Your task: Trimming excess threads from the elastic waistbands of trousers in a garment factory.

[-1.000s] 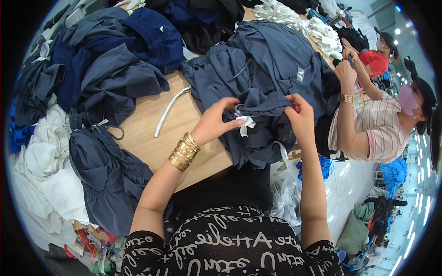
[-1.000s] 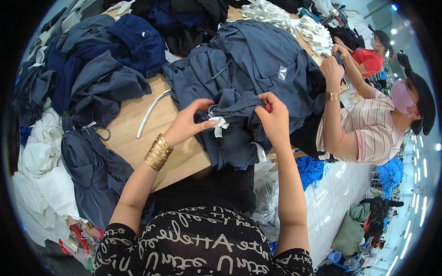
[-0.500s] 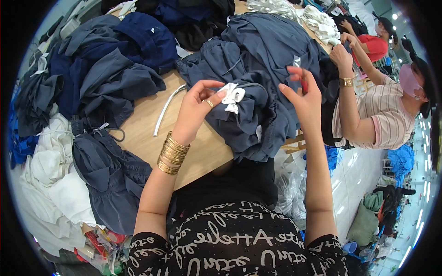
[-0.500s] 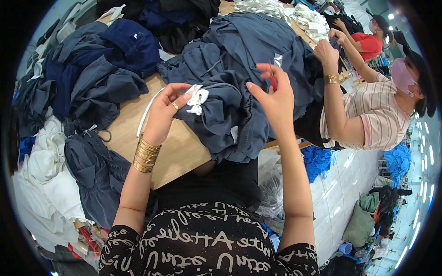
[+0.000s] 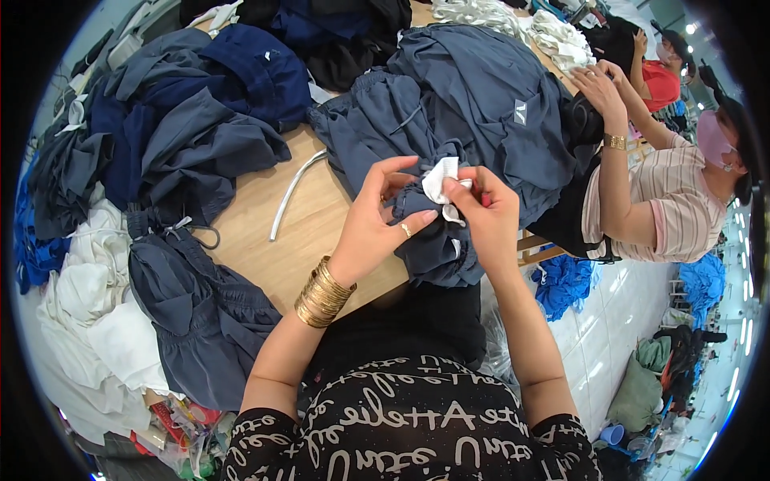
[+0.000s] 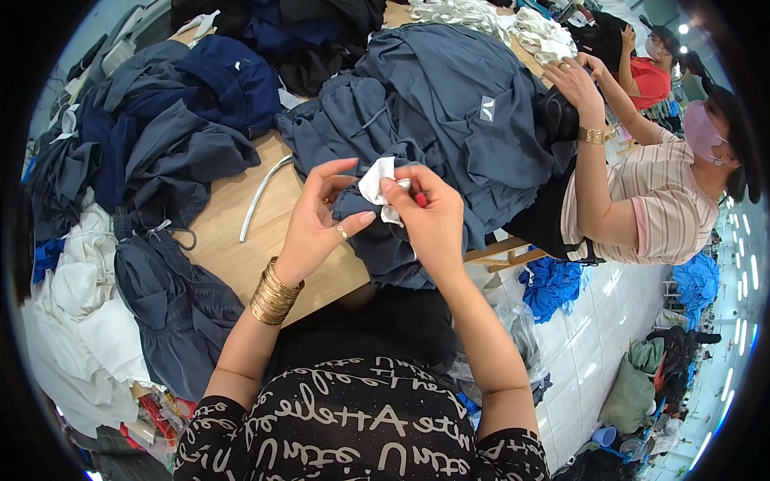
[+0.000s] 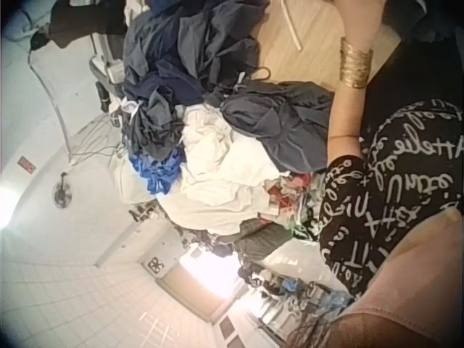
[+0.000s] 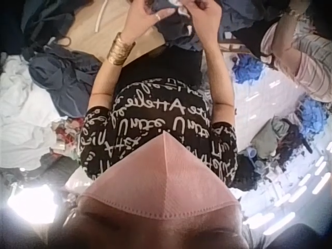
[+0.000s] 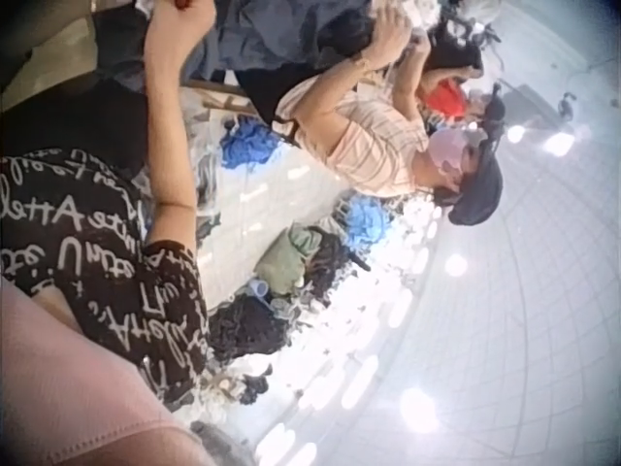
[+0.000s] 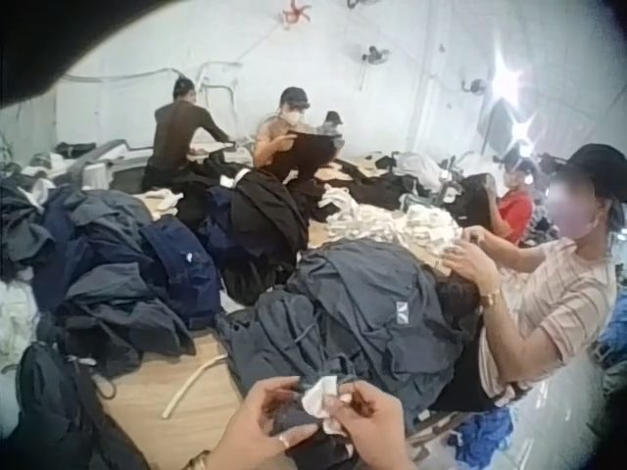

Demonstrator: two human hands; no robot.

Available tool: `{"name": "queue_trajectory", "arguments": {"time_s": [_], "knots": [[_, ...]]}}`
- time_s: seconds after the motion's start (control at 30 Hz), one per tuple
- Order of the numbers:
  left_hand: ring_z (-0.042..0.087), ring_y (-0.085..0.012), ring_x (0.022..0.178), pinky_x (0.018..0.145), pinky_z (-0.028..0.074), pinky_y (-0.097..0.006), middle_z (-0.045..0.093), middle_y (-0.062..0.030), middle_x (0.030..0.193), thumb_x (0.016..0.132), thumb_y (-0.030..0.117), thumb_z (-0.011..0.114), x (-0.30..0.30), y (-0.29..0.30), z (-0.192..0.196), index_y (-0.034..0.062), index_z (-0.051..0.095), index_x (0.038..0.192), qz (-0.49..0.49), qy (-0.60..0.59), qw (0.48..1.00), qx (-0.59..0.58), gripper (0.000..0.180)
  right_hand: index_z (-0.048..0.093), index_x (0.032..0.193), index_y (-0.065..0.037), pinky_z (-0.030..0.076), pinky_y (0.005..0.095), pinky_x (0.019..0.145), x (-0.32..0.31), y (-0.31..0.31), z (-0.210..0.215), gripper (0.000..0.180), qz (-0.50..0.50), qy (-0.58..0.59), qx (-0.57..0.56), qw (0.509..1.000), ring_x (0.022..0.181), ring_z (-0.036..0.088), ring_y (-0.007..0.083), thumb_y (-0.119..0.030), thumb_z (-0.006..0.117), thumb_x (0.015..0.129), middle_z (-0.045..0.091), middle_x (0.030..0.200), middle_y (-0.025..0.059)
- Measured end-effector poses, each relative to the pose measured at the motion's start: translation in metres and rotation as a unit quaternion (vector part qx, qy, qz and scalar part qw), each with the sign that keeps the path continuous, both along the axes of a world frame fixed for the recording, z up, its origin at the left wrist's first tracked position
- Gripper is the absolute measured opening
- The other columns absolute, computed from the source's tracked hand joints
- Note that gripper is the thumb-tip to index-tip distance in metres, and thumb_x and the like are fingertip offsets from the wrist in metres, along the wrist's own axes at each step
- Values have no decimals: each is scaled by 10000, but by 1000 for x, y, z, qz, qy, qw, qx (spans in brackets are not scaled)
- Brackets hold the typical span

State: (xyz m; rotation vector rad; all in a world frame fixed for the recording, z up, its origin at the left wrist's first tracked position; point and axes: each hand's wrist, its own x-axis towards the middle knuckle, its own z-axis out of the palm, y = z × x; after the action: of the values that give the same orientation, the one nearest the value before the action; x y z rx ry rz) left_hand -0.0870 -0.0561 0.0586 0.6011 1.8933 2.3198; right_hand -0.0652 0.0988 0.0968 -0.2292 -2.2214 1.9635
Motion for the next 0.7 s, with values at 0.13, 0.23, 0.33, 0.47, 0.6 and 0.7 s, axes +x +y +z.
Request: {"name": "queue_trajectory", "arguments": {"time_s": [0.13, 0.23, 0.33, 0.47, 0.6, 0.7], "knots": [[516, -113, 972, 820, 456, -238, 517, -48, 1033, 776, -14, 661, -1, 0, 4, 28, 475, 1157, -26, -79, 994, 76, 425, 620, 923, 7, 228, 176, 383, 2, 12, 8, 129, -1, -43, -122, 992, 404, 333, 7, -94, 612, 844, 553, 633, 14], [529, -118, 989, 833, 461, -239, 532, -55, 1058, 778, -36, 650, -2, -1, 6, 0, 502, 1118, -37, -69, 996, 49, 372, 614, 916, -6, 199, 171, 373, 5, 20, 7, 139, 8, -48, -171, 984, 397, 330, 7, -124, 623, 843, 555, 603, 21], [534, -122, 1008, 828, 475, -241, 541, -65, 1075, 774, -47, 647, 0, 1, 6, -8, 521, 1089, -30, -84, 995, 51, 342, 600, 942, -14, 202, 168, 378, 8, 26, 7, 139, -27, -23, -147, 988, 407, 334, 2, -116, 609, 849, 524, 585, 1], [531, -118, 1009, 808, 495, -245, 539, -63, 1066, 764, -46, 659, 4, 5, 7, -1, 515, 1092, -30, -79, 994, 67, 361, 593, 959, -13, 200, 163, 382, 18, 33, 8, 128, -32, -15, -152, 988, 412, 328, 3, -56, 567, 841, 543, 626, 14], [527, -103, 961, 759, 494, -229, 534, -51, 1026, 752, -14, 690, 6, 9, 6, 6, 511, 1049, -10, -67, 994, 84, 347, 583, 944, 4, 206, 163, 383, 26, 35, 9, 132, -57, 23, -148, 987, 415, 325, 1, -48, 544, 829, 569, 669, 40], [524, -81, 863, 705, 472, -207, 532, -38, 953, 751, 25, 710, 7, 9, 2, 3, 518, 992, 19, -50, 998, 30, 309, 577, 908, 0, 210, 161, 389, 34, 37, 8, 108, -72, 58, -146, 985, 428, 329, -2, -35, 531, 817, 578, 679, 29]]}}
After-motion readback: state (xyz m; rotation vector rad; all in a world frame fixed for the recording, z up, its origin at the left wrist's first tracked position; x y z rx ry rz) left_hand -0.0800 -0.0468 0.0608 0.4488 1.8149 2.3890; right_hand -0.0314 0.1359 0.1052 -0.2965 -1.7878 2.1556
